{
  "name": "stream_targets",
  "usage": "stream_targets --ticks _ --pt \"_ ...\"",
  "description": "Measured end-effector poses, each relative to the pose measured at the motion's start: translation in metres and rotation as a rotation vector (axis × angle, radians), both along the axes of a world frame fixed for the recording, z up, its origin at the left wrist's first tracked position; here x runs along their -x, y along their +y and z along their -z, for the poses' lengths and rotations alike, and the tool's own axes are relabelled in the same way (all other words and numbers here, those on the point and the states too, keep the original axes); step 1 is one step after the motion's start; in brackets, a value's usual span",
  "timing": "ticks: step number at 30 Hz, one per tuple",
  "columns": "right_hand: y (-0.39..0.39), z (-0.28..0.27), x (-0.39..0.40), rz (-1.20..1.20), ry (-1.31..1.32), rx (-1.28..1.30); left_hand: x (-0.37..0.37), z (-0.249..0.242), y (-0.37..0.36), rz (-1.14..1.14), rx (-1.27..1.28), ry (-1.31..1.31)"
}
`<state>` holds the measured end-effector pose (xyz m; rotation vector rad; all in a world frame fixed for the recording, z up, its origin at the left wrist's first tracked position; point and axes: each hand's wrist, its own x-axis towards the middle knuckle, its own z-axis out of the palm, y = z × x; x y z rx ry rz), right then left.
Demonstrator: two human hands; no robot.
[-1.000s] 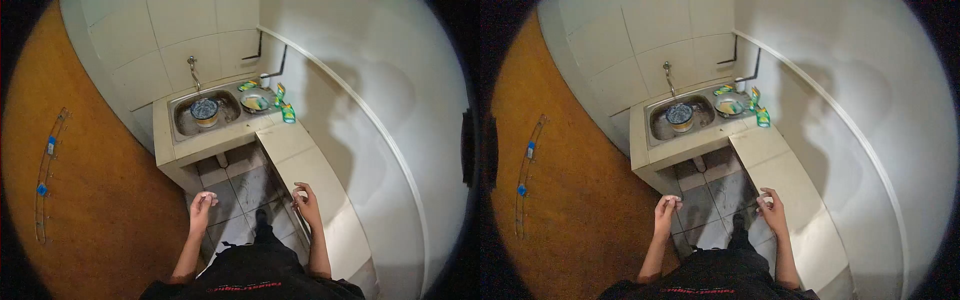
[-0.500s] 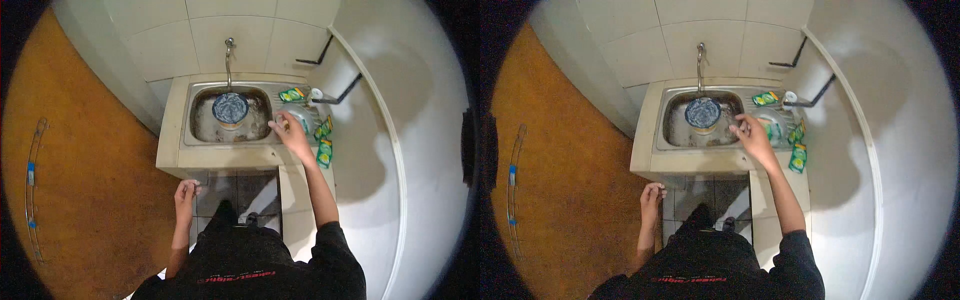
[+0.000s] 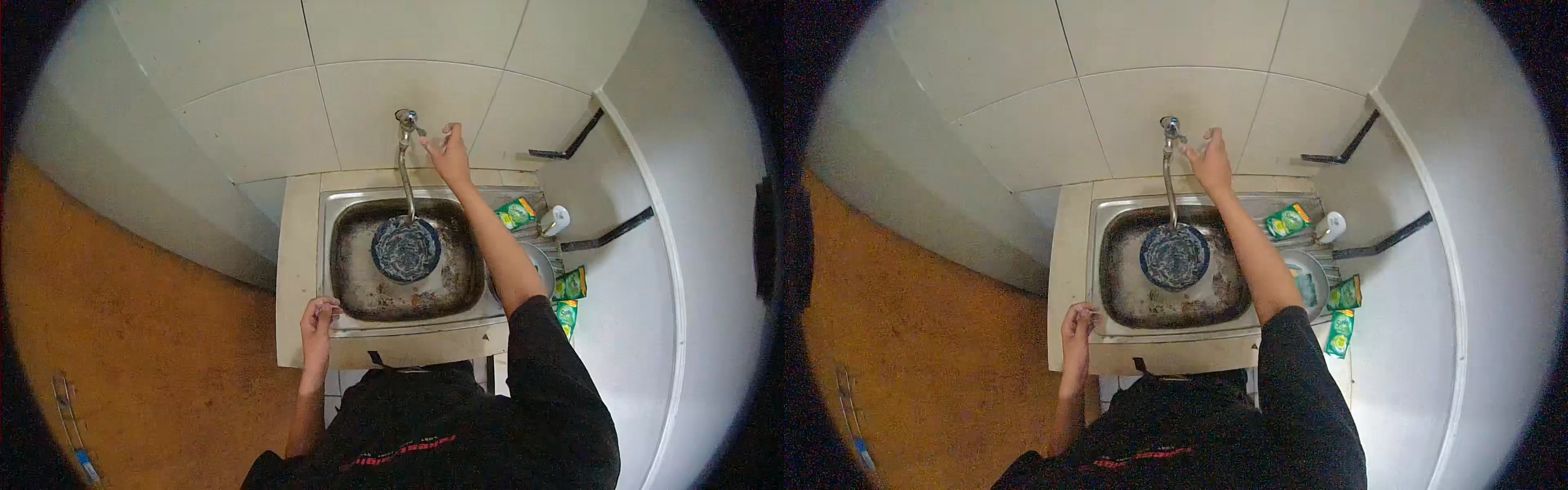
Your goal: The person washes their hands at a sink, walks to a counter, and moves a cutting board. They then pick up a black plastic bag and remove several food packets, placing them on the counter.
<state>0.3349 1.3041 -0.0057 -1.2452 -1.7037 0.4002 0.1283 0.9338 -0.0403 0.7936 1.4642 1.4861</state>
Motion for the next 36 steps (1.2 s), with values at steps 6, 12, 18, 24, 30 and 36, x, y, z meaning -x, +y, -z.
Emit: stream_targets --ticks 6,12,18,24,30,36 --pt "0.049 0.013 0.006 0.171 -0.027 0.068 0.020 0.019 0.038 -0.012 0.079 -0.053" --pt "0.069 0.009 0.014 0.296 -0.113 0.331 0.010 0.042 0.081 0.068 0.112 -0.118" --pt "0.083 0.044 0.020 0.117 0.106 0.295 -0.004 0.052 0.125 0.174 0.113 0.031" --pt "-0.037 0.105 0.009 -0.285 1.439 0.775 -0.025 0.088 0.167 0.253 0.230 -0.607" --pt "-0.118 0.175 0.038 -0.350 2.120 0.955 -0.075 0.131 0.214 0.415 0.401 -0.818" --pt "-0.138 0.179 0.051 -0.463 2.137 0.907 -0.072 0.186 0.235 0.327 0.258 -0.475"
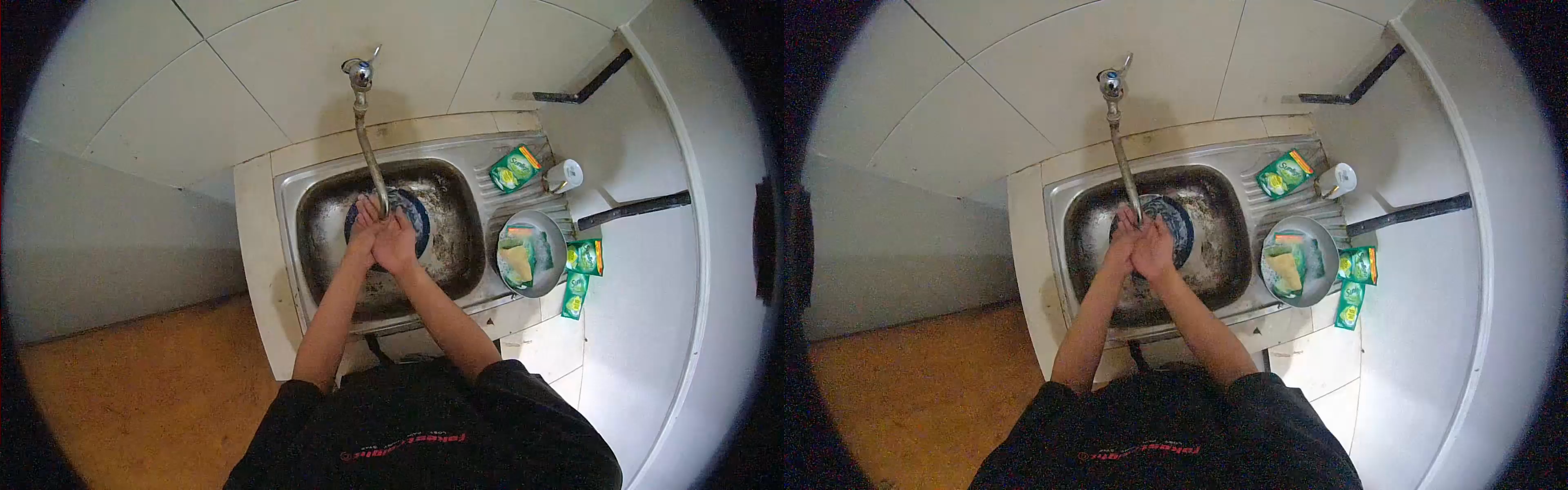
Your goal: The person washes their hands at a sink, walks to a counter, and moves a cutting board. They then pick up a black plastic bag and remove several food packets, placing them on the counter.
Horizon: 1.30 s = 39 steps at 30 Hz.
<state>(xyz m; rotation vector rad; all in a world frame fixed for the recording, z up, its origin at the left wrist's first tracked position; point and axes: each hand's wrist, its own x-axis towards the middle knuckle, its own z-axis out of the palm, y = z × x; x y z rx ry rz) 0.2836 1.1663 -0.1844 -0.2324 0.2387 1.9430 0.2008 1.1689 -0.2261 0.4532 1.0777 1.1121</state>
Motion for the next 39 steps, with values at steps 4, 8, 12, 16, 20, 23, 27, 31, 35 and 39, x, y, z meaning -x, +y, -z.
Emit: stream_targets --ticks 4,8,12,16,20,23,27,31,35,39 --pt "-0.008 0.003 -0.004 0.043 0.046 -0.174 0.002 -0.014 0.014 -0.027 0.172 -0.030" --pt "-0.014 -0.002 -0.015 0.081 -0.243 -0.016 -0.008 -0.020 0.020 -0.001 0.156 -0.054" --pt "-0.019 -0.007 -0.022 0.051 -0.289 0.000 -0.018 -0.054 0.019 0.016 0.228 -0.085" --pt "-0.029 -0.023 -0.021 0.018 -0.427 0.025 -0.013 -0.038 0.017 0.032 0.202 -0.118" --pt "-0.028 -0.016 -0.020 0.010 -0.363 -0.011 -0.008 -0.029 0.009 0.010 0.175 -0.131" --pt "-0.024 -0.020 -0.018 0.017 -0.214 -0.033 -0.004 -0.045 0.000 -0.004 0.051 -0.205" --pt "-0.022 -0.013 0.002 -0.019 -0.266 -0.085 0.008 -0.042 0.007 -0.076 0.113 -0.038" --pt "-0.029 -0.003 0.004 0.012 -0.444 -0.077 0.009 -0.042 0.016 -0.053 0.285 -0.050" --pt "-0.030 -0.015 -0.009 0.004 -0.472 0.003 0.006 -0.034 0.002 -0.011 0.246 -0.194" --pt "-0.013 -0.001 -0.002 -0.020 -0.293 0.001 0.005 -0.023 -0.013 0.008 0.022 -0.266"
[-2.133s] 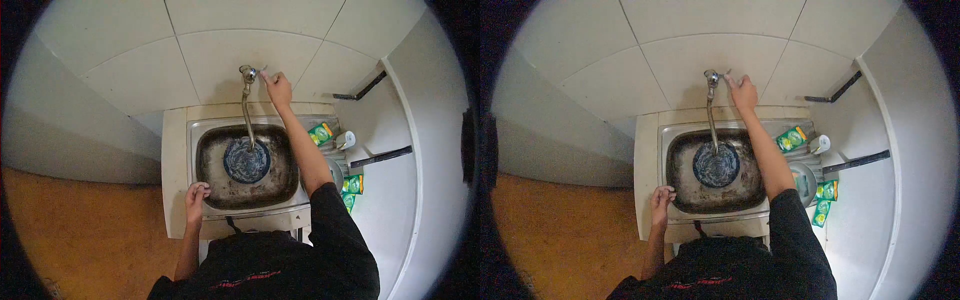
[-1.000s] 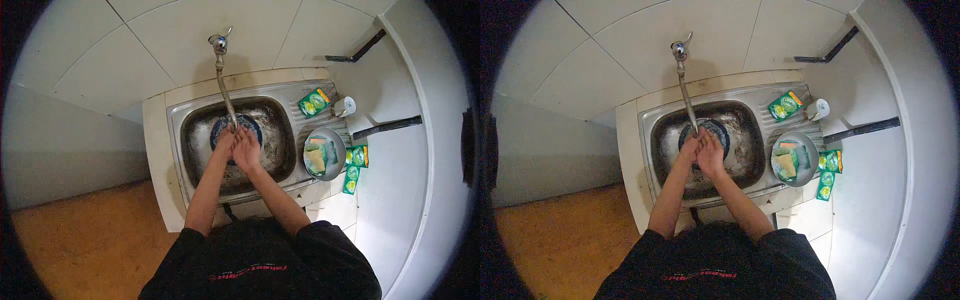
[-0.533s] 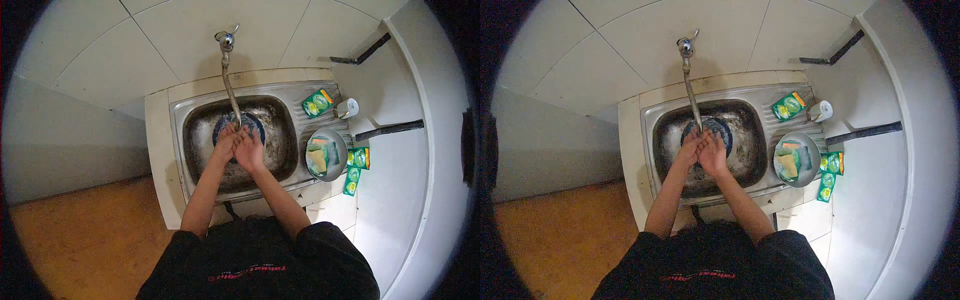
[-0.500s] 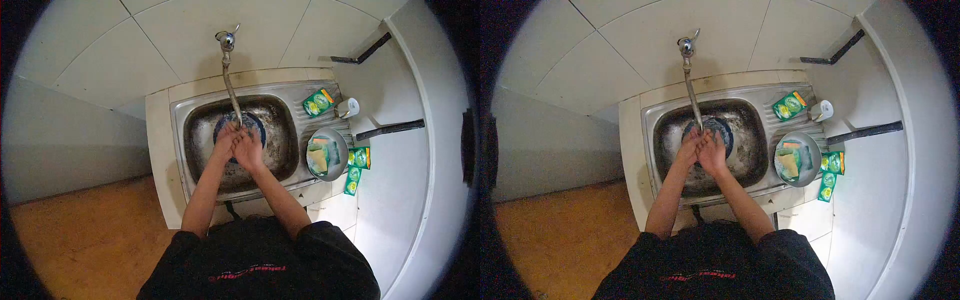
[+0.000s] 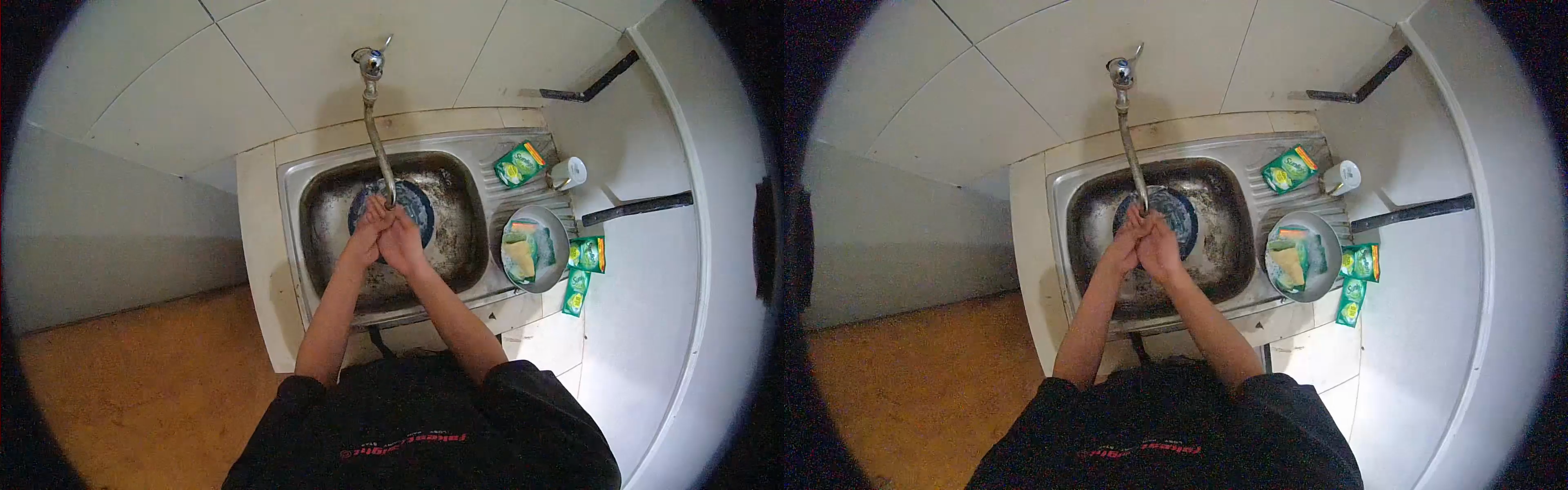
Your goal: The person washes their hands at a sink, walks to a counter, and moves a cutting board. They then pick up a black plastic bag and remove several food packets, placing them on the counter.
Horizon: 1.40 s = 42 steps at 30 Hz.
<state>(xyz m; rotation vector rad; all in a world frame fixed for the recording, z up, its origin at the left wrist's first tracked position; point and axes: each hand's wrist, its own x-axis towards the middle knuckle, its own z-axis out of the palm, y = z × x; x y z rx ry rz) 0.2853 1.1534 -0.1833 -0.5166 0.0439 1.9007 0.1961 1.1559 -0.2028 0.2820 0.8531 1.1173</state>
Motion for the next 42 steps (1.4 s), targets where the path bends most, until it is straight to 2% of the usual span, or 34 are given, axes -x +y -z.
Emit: stream_targets --ticks 2,4,7,9,11,14,16,18,19,21,22,25,26,27,28,30,31,33,35,37,40,41,42 --pt "0.009 0.000 0.010 0.010 0.008 -0.004 0.010 0.030 0.006 0.029 0.090 -0.085" --pt "0.014 -0.001 0.018 0.001 0.175 -0.040 0.014 0.017 0.006 0.061 0.185 -0.177" --pt "0.027 0.003 0.023 0.001 0.248 -0.085 0.015 0.000 0.004 0.023 0.091 -0.138" --pt "0.027 0.008 0.025 0.003 0.194 -0.033 0.011 -0.002 0.005 0.029 0.085 0.007" --pt "0.028 0.017 0.023 0.009 0.137 0.015 0.014 0.020 0.010 0.064 0.102 0.035" --pt "0.018 0.032 0.021 0.010 0.254 -0.075 0.010 0.029 0.017 0.064 0.178 0.033" --pt "0.012 0.029 0.022 0.045 0.039 -0.063 0.007 0.032 0.019 0.030 0.238 0.000" --pt "0.012 0.021 0.022 0.080 -0.176 -0.061 0.003 0.027 0.025 0.091 0.223 -0.184" --pt "0.010 0.016 0.023 0.098 -0.282 -0.057 -0.001 0.021 0.024 0.093 0.224 -0.184" --pt "0.005 0.005 0.014 0.082 -0.289 -0.033 -0.012 0.010 0.022 0.049 0.217 -0.026" --pt "0.004 0.000 0.011 0.062 -0.297 -0.012 -0.014 0.006 0.023 0.049 0.217 -0.026" --pt "-0.001 0.012 0.005 0.069 -0.272 -0.012 -0.020 -0.007 0.026 0.051 0.244 0.091" --pt "-0.003 0.018 0.003 0.071 -0.274 -0.011 -0.022 -0.010 0.027 0.094 0.270 0.233" --pt "-0.005 0.019 0.001 0.039 -0.340 -0.016 -0.023 -0.009 0.028 0.135 0.293 0.377" --pt "-0.007 0.019 0.001 0.005 -0.406 -0.021 -0.023 -0.007 0.027 0.136 0.293 0.378" --pt "-0.014 0.019 0.005 0.040 -0.437 -0.014 -0.023 -0.001 0.026 -0.018 0.279 0.354" --pt "-0.016 0.019 0.007 0.073 -0.469 -0.006 -0.022 0.003 0.026 -0.019 0.279 0.354" --pt "-0.019 0.011 0.005 0.033 -0.488 -0.002 -0.020 0.014 0.024 -0.055 0.294 0.149" --pt "-0.023 0.009 -0.001 -0.003 -0.510 0.004 -0.019 0.034 0.027 -0.036 0.316 0.174" --pt "-0.026 0.013 -0.006 -0.114 -0.658 -0.247 -0.010 0.055 0.029 -0.020 0.334 0.197" --pt "-0.039 0.001 -0.001 -0.094 -0.674 -0.374 0.006 0.067 0.031 -0.076 0.275 0.223" --pt "-0.035 0.002 -0.004 -0.088 -0.676 -0.375 0.010 0.068 0.032 -0.059 0.323 0.045" --pt "-0.030 0.009 -0.004 -0.052 -0.491 -0.244 0.014 0.068 0.030 -0.043 0.374 -0.126"
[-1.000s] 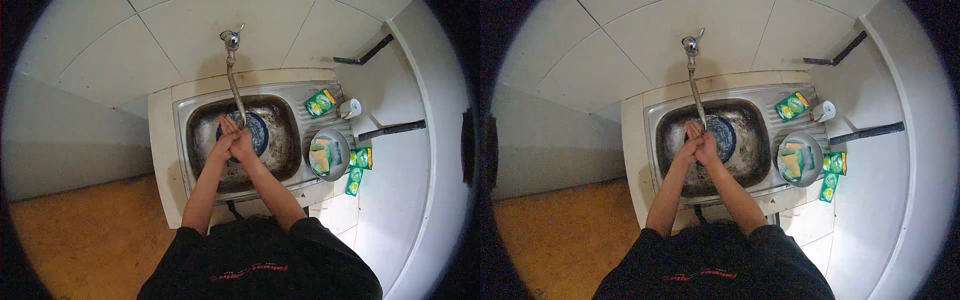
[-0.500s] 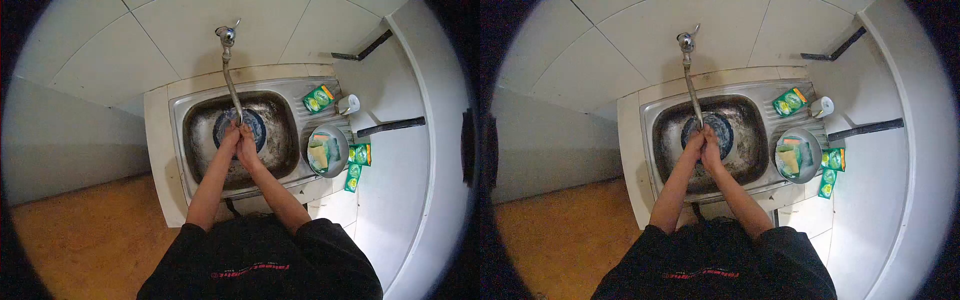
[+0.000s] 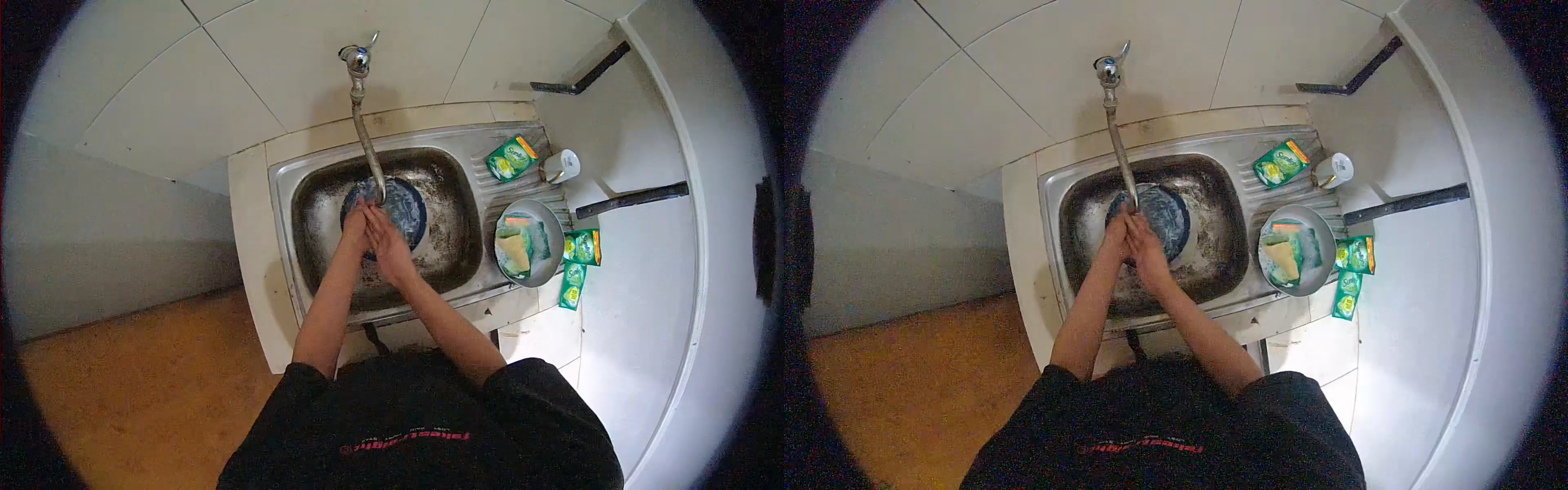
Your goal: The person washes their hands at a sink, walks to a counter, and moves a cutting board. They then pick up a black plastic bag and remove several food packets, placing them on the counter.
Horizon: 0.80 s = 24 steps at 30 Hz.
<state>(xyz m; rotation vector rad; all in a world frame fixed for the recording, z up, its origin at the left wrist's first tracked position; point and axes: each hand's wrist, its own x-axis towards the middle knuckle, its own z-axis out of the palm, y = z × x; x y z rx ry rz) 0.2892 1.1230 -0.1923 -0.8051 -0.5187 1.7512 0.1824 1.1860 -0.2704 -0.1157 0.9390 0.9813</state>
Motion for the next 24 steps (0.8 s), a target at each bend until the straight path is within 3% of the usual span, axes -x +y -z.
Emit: stream_targets --ticks 1,3,6,8,10,12,13,15,18,21,24 --pt "0.004 0.004 0.002 0.041 0.192 0.126 -0.006 -0.019 -0.005 0.004 0.001 0.010" --pt "0.015 0.004 0.002 0.023 0.221 0.146 -0.026 -0.076 -0.020 -0.030 -0.189 0.154" --pt "0.022 0.013 0.000 0.004 0.244 0.242 -0.015 -0.054 -0.030 0.072 -0.416 0.184" --pt "0.035 0.044 0.003 -0.028 0.360 0.375 -0.005 -0.039 -0.033 0.103 -0.397 0.225" --pt "0.046 0.030 0.005 -0.044 0.321 0.453 -0.003 -0.038 -0.035 0.135 -0.383 0.276" --pt "0.054 0.022 0.007 -0.056 0.286 0.529 -0.017 -0.040 -0.039 -0.122 -0.345 0.483" --pt "0.059 0.027 0.007 -0.086 0.331 0.502 -0.022 -0.056 -0.039 -0.121 -0.349 0.485" --pt "0.068 0.042 0.002 -0.117 0.374 0.479 -0.029 -0.084 -0.043 0.097 -0.543 1.306" --pt "0.073 0.053 -0.008 -0.229 0.492 0.474 -0.033 -0.086 -0.044 0.055 -0.674 1.325" --pt "0.070 0.031 -0.007 -0.121 0.286 0.475 -0.030 -0.091 -0.043 0.016 -0.758 1.370" --pt "0.070 0.030 -0.016 -0.278 0.455 0.344 -0.032 -0.093 -0.040 0.000 -0.822 1.412"
